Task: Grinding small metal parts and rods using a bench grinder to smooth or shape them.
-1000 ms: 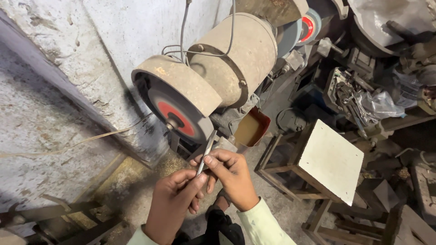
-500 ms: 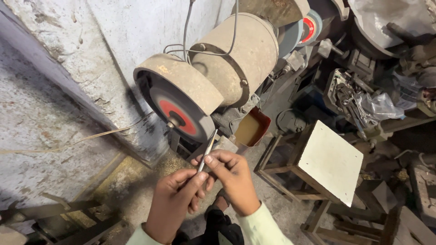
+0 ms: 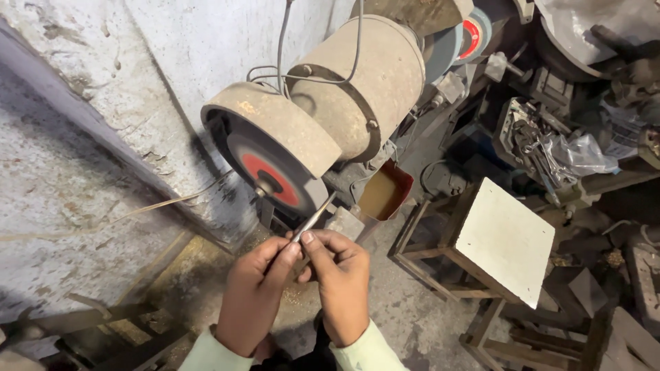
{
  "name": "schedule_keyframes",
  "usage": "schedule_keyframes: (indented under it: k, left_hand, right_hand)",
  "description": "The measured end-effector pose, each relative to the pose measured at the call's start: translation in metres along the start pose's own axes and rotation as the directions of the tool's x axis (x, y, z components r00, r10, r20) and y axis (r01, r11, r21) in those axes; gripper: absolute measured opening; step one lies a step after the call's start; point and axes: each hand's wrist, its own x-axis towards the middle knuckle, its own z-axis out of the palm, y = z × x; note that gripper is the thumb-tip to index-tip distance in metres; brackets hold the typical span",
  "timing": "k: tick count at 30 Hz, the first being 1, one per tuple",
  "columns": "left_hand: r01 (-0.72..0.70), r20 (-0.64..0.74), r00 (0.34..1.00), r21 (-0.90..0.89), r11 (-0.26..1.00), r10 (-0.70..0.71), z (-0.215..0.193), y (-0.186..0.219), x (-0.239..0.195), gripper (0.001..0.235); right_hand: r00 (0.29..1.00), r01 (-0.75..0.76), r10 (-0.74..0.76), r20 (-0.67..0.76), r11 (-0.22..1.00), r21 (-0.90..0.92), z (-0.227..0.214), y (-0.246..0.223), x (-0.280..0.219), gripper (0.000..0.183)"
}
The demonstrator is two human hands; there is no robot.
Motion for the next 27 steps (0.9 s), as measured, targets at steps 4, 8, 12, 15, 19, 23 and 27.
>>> schedule_keyframes:
  k: [4, 8, 12, 15, 19, 23, 27]
  left_hand:
    - [0.014, -0.037, 0.999, 0.073, 0.997, -0.011, 0.005, 0.009, -0.001, 0.019]
    - [-0.053, -0.051, 0.997, 0.172, 0.984, 0.063, 0.005, 0.017, -0.002, 0.02]
    - [-0.033, -0.052, 0.998, 0.227, 0.973, 0.046, 0.007, 0.012, -0.003, 0.019]
    - [-0.041, -0.086, 0.994, 0.267, 0.963, 0.066, 0.01, 0.013, -0.002, 0.019]
    - [-0.036, -0.106, 0.992, 0.28, 0.959, 0.068, 0.013, 0.009, -0.002, 0.018]
    - [0.108, -0.128, 0.989, 0.321, 0.941, -0.07, 0.016, 0.01, -0.002, 0.019]
    - [0.022, -0.181, 0.983, 0.323, 0.946, 0.039, 0.018, 0.002, -0.005, 0.017]
  right_hand:
    - [1.0, 0.002, -0.002, 0.001, 0.999, 0.05, -0.001, 0.001, 0.002, 0.02]
    - [0.999, -0.031, 0.032, -0.022, 0.999, 0.036, -0.001, 0.002, 0.003, 0.02]
    - [0.998, -0.054, 0.056, -0.03, 0.997, 0.058, 0.003, -0.003, 0.003, 0.021]
    - [0.998, -0.039, 0.041, -0.039, 0.998, 0.039, 0.0, 0.001, 0.005, 0.02]
    - [0.998, -0.027, 0.029, -0.052, 0.999, 0.039, -0.001, 0.005, 0.004, 0.018]
    - [0.997, -0.073, 0.073, -0.03, 0.997, 0.006, -0.001, -0.005, 0.005, 0.019]
    - [0.998, -0.053, 0.054, 0.014, 0.998, -0.021, -0.004, -0.005, 0.005, 0.019]
